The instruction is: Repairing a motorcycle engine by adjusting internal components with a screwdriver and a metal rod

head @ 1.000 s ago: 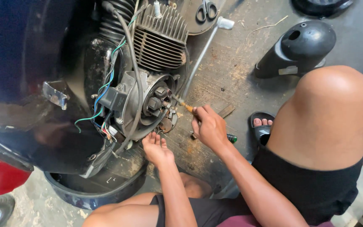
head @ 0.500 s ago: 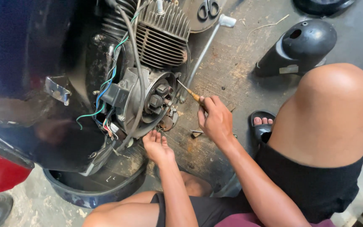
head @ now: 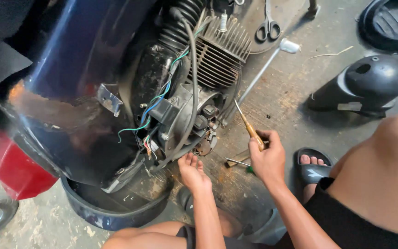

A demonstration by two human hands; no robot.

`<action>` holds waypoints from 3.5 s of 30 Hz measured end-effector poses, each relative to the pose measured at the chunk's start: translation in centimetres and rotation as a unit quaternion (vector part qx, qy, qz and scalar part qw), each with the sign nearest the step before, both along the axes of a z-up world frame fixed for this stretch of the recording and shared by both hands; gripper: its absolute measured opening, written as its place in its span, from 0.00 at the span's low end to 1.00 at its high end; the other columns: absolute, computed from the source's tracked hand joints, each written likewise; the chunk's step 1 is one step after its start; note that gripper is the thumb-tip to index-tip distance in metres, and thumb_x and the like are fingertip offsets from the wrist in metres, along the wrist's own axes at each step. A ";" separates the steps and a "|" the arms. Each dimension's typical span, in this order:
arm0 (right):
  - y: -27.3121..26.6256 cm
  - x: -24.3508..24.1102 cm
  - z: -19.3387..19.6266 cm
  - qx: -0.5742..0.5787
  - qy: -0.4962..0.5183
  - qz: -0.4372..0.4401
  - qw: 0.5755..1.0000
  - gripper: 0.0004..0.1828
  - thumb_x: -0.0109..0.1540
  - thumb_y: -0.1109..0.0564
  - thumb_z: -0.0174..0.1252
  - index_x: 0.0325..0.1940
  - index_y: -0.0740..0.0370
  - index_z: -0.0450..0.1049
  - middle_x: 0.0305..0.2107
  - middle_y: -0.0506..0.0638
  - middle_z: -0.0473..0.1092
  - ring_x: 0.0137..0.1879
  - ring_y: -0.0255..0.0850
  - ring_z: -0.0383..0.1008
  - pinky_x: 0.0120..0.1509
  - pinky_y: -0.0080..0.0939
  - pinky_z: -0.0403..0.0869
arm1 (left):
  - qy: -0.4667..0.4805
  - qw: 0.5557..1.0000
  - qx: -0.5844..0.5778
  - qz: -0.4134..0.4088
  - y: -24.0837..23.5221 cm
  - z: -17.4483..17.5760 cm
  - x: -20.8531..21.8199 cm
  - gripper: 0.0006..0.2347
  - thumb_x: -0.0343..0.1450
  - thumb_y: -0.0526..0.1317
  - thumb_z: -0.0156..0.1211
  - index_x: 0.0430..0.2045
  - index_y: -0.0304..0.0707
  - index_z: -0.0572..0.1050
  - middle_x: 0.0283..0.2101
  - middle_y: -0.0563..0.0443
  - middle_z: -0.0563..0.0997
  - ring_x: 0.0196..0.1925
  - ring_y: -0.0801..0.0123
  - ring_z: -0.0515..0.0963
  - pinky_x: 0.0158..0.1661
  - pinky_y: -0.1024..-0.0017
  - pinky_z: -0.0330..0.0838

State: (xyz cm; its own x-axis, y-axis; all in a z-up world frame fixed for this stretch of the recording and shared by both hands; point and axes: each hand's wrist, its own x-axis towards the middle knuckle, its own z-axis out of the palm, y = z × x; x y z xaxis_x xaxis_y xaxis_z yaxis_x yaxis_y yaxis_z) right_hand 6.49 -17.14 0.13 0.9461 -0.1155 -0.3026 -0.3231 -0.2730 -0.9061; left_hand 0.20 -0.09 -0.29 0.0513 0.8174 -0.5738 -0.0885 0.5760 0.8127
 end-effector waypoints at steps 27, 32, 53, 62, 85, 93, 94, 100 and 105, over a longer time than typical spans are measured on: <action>0.7 1.0 1.8 -0.159 -0.216 0.142 0.953 0.10 0.56 0.56 0.63 0.42 0.49 0.77 0.31 0.50 0.71 0.35 0.56 0.78 0.36 0.56 0.76 | 0.006 1.000 0.006 -0.021 0.0 0.5 0.1 0.11 0.69 0.47 0.59 0.40 0.46 0.74 0.40 0.57 0.74 0.42 0.72 0.71 0.40 0.76 0.63; 0.7 1.7 2.4 -0.185 -0.289 0.091 0.935 0.09 0.57 0.59 0.63 0.41 0.49 0.78 0.35 0.47 0.71 0.38 0.50 0.78 0.40 0.48 0.77 | -0.002 1.000 0.010 -0.019 0.3 -0.5 0.0 0.11 0.68 0.47 0.61 0.39 0.46 0.75 0.40 0.56 0.75 0.42 0.70 0.72 0.40 0.75 0.64; 0.5 1.2 0.9 -0.187 -0.239 0.150 0.941 0.10 0.56 0.57 0.61 0.40 0.47 0.78 0.33 0.47 0.71 0.38 0.53 0.79 0.42 0.52 0.77 | -0.001 1.000 0.017 -0.009 0.2 -0.3 -0.5 0.11 0.66 0.45 0.63 0.37 0.45 0.76 0.40 0.54 0.75 0.43 0.70 0.72 0.40 0.74 0.64; 1.0 0.5 0.3 -0.180 -0.226 0.180 0.940 0.09 0.57 0.55 0.59 0.41 0.49 0.76 0.31 0.48 0.69 0.37 0.54 0.78 0.40 0.54 0.77 | -0.003 1.000 0.018 -0.013 -0.3 0.6 -0.1 0.12 0.66 0.46 0.64 0.38 0.44 0.75 0.41 0.54 0.74 0.43 0.70 0.71 0.40 0.75 0.63; 0.7 -0.8 -0.5 -0.127 -0.123 0.263 0.949 0.13 0.58 0.47 0.56 0.45 0.49 0.76 0.31 0.51 0.70 0.39 0.58 0.78 0.41 0.58 0.78 | 0.011 1.000 0.026 0.004 0.1 0.4 -0.5 0.12 0.64 0.44 0.66 0.36 0.41 0.76 0.39 0.51 0.78 0.41 0.67 0.74 0.39 0.71 0.65; 0.7 -0.8 -0.1 -0.143 -0.146 0.218 0.954 0.10 0.60 0.49 0.55 0.44 0.50 0.74 0.31 0.51 0.67 0.39 0.58 0.77 0.40 0.59 0.77 | 0.010 1.000 0.028 -0.006 0.3 0.2 -0.6 0.12 0.65 0.45 0.64 0.38 0.42 0.77 0.40 0.52 0.77 0.42 0.68 0.74 0.40 0.73 0.65; 0.7 -0.5 0.2 -0.143 -0.147 0.217 0.954 0.10 0.60 0.49 0.55 0.44 0.50 0.74 0.31 0.51 0.67 0.39 0.58 0.77 0.40 0.59 0.77 | 0.009 1.000 0.028 -0.007 0.3 0.2 -0.4 0.12 0.65 0.45 0.64 0.38 0.42 0.77 0.40 0.52 0.77 0.42 0.68 0.74 0.40 0.73 0.65; 0.8 -0.3 -1.1 -0.142 -0.115 0.271 0.945 0.13 0.61 0.46 0.56 0.47 0.48 0.75 0.31 0.52 0.69 0.43 0.56 0.78 0.45 0.59 0.78 | 0.007 0.999 0.030 -0.013 0.3 0.3 -0.6 0.12 0.65 0.45 0.63 0.38 0.42 0.77 0.39 0.54 0.76 0.41 0.69 0.73 0.39 0.75 0.65; 0.7 -0.2 -0.8 -0.096 -0.076 0.286 0.950 0.13 0.60 0.45 0.57 0.44 0.52 0.76 0.31 0.55 0.71 0.45 0.59 0.77 0.46 0.62 0.77 | 0.004 0.999 0.030 -0.019 0.1 0.3 -0.6 0.11 0.65 0.45 0.64 0.38 0.43 0.77 0.39 0.55 0.75 0.41 0.70 0.73 0.39 0.75 0.65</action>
